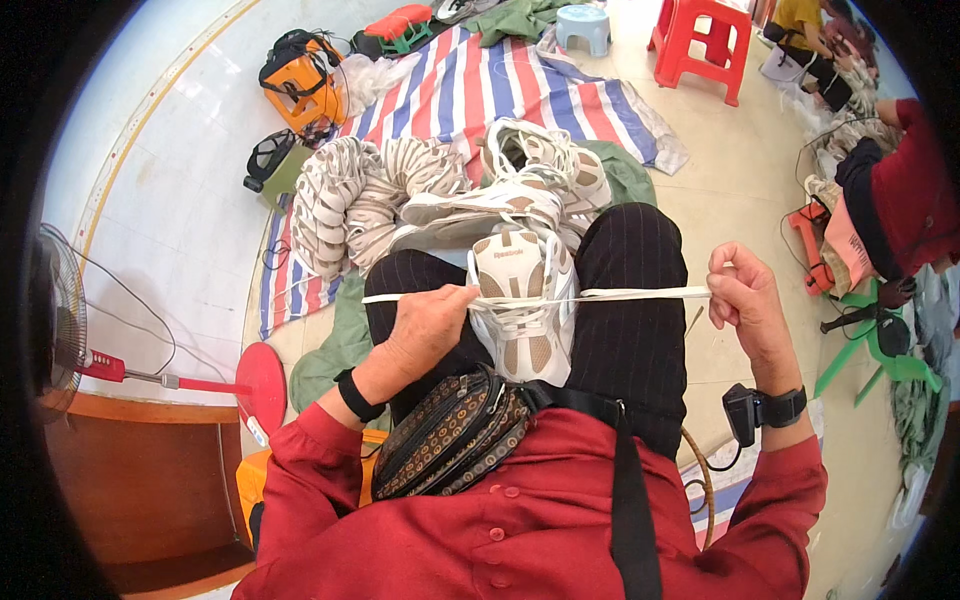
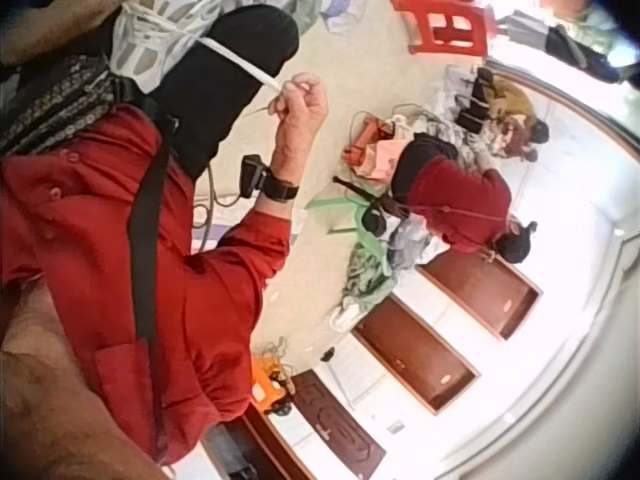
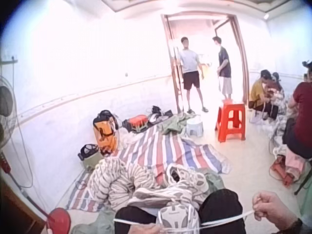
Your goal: Lacing a pair of white and tan sneakers in a workshop environment.
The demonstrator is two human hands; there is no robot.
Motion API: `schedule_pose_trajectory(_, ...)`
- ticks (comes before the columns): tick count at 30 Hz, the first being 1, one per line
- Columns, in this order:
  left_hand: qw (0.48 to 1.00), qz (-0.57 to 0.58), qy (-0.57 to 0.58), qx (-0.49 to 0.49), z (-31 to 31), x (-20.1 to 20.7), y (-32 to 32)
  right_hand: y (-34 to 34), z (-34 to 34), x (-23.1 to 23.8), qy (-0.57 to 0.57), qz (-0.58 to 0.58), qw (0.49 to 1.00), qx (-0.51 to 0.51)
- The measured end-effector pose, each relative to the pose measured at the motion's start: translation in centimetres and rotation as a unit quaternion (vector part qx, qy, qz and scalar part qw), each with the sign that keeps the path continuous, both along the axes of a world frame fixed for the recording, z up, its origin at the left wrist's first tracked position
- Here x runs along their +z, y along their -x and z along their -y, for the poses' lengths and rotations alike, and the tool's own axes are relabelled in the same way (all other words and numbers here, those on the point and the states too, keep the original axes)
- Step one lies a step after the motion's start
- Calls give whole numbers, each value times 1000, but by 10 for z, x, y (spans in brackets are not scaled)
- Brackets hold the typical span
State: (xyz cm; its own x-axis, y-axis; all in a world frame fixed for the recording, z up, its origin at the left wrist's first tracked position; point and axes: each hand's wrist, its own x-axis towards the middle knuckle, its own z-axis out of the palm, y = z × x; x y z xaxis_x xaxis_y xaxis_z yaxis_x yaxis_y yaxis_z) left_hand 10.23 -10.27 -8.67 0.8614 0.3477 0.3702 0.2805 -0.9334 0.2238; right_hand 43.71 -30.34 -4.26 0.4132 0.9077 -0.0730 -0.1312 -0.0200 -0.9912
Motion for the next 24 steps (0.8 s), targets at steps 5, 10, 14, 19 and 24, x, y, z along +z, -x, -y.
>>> schedule_pose_trajectory(5,998,7,-11,61,-1,-12,-1,18,5,16,-8,-32,999,20)
schedule_pose_trajectory(10,998,-22,19,59,-1,-5,-6,59,27,57,-31,-7,996,86)
schedule_pose_trajectory(14,979,32,198,-31,3,-8,2,61,36,70,-81,-44,992,88)
schedule_pose_trajectory(19,978,-24,204,-26,9,-11,10,37,29,69,-94,-65,993,7)
schedule_pose_trajectory(24,978,-99,185,19,2,-15,10,-23,18,78,-130,-26,988,-77)
